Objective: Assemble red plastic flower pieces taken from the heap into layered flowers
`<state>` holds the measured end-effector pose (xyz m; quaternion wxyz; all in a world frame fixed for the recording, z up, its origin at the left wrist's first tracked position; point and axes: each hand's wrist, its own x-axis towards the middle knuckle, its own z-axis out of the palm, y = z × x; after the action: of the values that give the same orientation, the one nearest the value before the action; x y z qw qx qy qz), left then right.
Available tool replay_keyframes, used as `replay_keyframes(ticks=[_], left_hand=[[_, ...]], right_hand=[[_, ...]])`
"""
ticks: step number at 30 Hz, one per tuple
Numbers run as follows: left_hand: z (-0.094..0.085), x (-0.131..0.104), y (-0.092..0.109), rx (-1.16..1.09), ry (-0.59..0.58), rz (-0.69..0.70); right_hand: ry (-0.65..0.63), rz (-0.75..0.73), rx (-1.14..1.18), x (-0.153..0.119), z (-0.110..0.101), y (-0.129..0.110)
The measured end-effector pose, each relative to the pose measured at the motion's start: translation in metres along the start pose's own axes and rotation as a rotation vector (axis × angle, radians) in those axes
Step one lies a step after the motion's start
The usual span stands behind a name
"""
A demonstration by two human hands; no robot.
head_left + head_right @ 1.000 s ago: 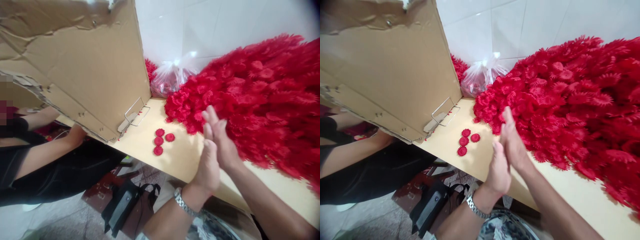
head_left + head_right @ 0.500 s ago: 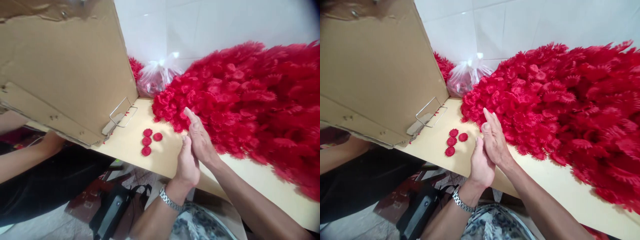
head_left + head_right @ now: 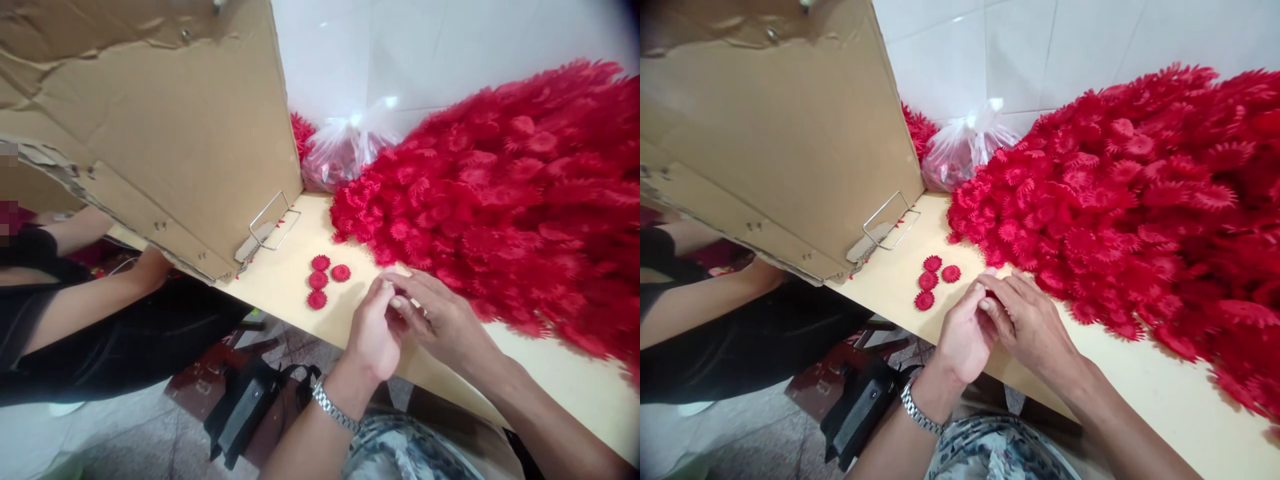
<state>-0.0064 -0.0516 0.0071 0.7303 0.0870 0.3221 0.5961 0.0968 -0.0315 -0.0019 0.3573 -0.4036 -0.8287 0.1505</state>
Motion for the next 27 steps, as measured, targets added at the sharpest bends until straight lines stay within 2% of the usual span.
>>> replay_keyframes(ticks=[2,4,6,7,8,10,13,18,22,27], left_hand=[[-0.008,-0.006,0.01,0.275,-0.032,0.115],[-0.023,-0.009,0.028,0.724,0.006,0.373],[-0.044,-0.007,0.051,1.233,0.174,0.661],[-0.055,-0.005,0.061,1.429,0.282,0.749],[-0.064,-0.001,0.071,1.578,0.37,0.769],[-0.078,0.009,0.082,1.777,0.398,0.704],[-0.086,0.02,0.083,1.859,0.417,0.705],[-0.09,0.026,0.079,1.765,0.517,0.78],[-0.099,0.029,0.091,1.711,0.548,0.803],[-0.104,0.032,0.103,1.752,0.513,0.769]], right_hand=[[0.022,0.016,0.006,-0.001,-0.002,-0.002],[0.027,0.066,0.046,-0.002,-0.005,-0.001],[0.044,0.157,0.078,-0.004,-0.008,0.004],[0.056,0.209,0.09,-0.005,-0.009,0.007],[0.064,0.251,0.099,-0.006,-0.01,0.009],[0.076,0.29,0.112,-0.007,-0.011,0.012],[0.064,0.271,0.115,-0.008,-0.01,0.01],[0.024,0.242,0.094,-0.011,-0.011,0.008],[0.016,0.274,0.093,-0.013,-0.012,0.011],[0.015,0.254,0.092,-0.014,-0.012,0.009]])
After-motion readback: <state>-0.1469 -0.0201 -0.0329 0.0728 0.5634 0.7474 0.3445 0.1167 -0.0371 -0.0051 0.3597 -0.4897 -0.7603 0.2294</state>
